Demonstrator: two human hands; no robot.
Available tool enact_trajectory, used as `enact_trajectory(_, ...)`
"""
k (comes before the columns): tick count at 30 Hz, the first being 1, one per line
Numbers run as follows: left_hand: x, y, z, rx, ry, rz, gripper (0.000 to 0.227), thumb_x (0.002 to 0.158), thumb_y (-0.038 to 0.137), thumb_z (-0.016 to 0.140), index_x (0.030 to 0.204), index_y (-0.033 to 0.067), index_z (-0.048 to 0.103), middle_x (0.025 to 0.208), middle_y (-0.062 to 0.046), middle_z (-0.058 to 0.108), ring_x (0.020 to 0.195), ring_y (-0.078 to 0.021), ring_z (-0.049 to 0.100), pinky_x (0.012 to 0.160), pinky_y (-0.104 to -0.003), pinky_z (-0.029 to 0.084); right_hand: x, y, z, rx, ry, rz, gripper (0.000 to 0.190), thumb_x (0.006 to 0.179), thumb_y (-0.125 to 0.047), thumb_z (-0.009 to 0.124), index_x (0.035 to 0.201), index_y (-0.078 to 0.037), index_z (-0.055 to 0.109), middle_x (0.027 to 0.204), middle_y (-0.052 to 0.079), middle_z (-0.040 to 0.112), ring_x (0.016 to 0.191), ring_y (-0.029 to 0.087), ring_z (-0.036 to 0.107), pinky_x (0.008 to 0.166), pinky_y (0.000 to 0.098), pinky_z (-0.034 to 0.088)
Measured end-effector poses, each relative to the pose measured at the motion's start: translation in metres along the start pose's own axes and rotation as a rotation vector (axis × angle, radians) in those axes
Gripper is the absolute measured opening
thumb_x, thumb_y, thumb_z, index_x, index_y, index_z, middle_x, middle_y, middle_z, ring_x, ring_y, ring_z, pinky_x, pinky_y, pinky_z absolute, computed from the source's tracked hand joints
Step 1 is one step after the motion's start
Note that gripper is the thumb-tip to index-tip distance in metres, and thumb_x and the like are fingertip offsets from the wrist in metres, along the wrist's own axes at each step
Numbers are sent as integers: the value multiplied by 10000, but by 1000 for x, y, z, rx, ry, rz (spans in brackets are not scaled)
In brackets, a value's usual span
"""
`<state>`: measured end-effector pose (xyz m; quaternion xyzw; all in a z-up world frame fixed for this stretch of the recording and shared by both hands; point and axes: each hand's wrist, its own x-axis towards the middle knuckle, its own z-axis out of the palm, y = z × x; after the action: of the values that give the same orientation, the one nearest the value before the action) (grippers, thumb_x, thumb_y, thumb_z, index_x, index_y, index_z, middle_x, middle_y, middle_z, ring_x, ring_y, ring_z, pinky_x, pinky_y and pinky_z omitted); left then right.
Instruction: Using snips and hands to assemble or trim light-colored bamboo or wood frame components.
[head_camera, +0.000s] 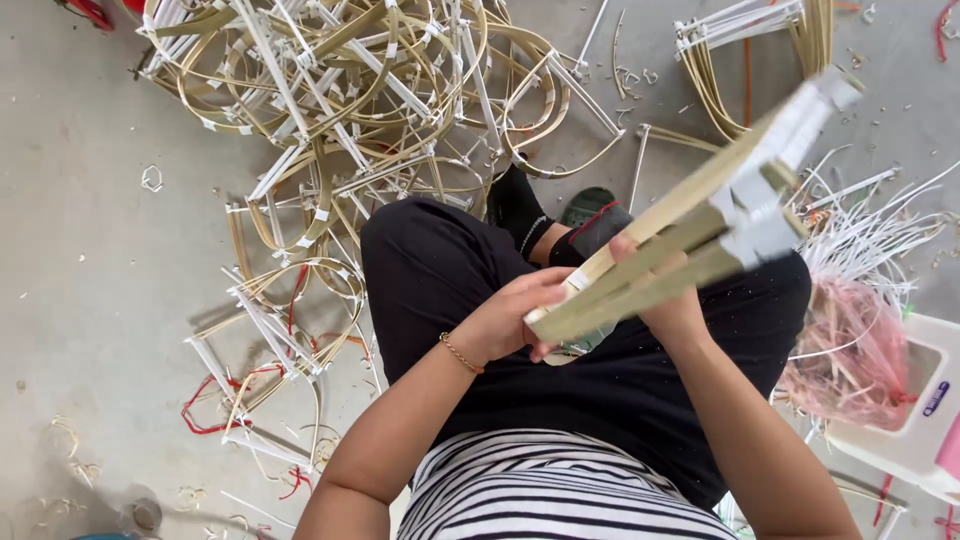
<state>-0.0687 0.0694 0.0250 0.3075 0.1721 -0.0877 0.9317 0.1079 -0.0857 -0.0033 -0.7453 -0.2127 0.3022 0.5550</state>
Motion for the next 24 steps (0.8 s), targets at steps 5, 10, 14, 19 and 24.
enact_trajectory(5, 15, -23, -22, 32, 36, 48, 629, 965, 79, 566, 1565, -30, 413, 858, -60, 657, 609, -84, 602, 488, -226, 475, 0, 7, -21, 411, 145, 63, 495, 1017, -225, 752, 1356, 48, 516, 1083, 26, 685, 932, 109, 671, 818, 279, 575)
enact_trajectory(10, 19, -33, -22, 31, 92, 78, 647, 976, 56, 547, 1602, -42, 415, 786, -29, 598, 636, -66, 554, 553, -220, 473, -7, 12, -22, 674, 17, 11, 809, 929, -197, 828, 1637, -20, 478, 1008, 75, 600, 822, 194, 612, 739, 340, 547)
enact_trajectory(14, 8, -26, 3, 105, 90, 14, 598, 911, 72, 535, 1497, 4, 437, 729, -14, 597, 516, -61, 514, 387, -211, 376, 8, 0, -4, -191, -61, -201, 854, 852, -241, 864, 1531, 19, 415, 1324, 179, 637, 1173, 287, 656, 982, 375, 533)
enact_trajectory(19, -8, -23, 0, 176, 168, -177, 520, 922, 109, 565, 1427, -5, 519, 736, 12, 608, 442, -51, 469, 354, -209, 370, 30, -34, -80, -470, 360, -174, 889, 806, -251, 895, 1520, 10, 434, 1312, 217, 632, 1067, 275, 652, 924, 384, 519)
enact_trajectory(24, -11, 57, 8, 532, 491, 308, 411, 945, -4, 561, 1355, 14, 584, 759, -39, 629, 591, -117, 640, 579, -272, 574, -26, -64, -180, -462, 9, 180, 397, 874, -267, 757, 1240, -111, 749, 975, 78, 777, 887, 176, 690, 820, 339, 542)
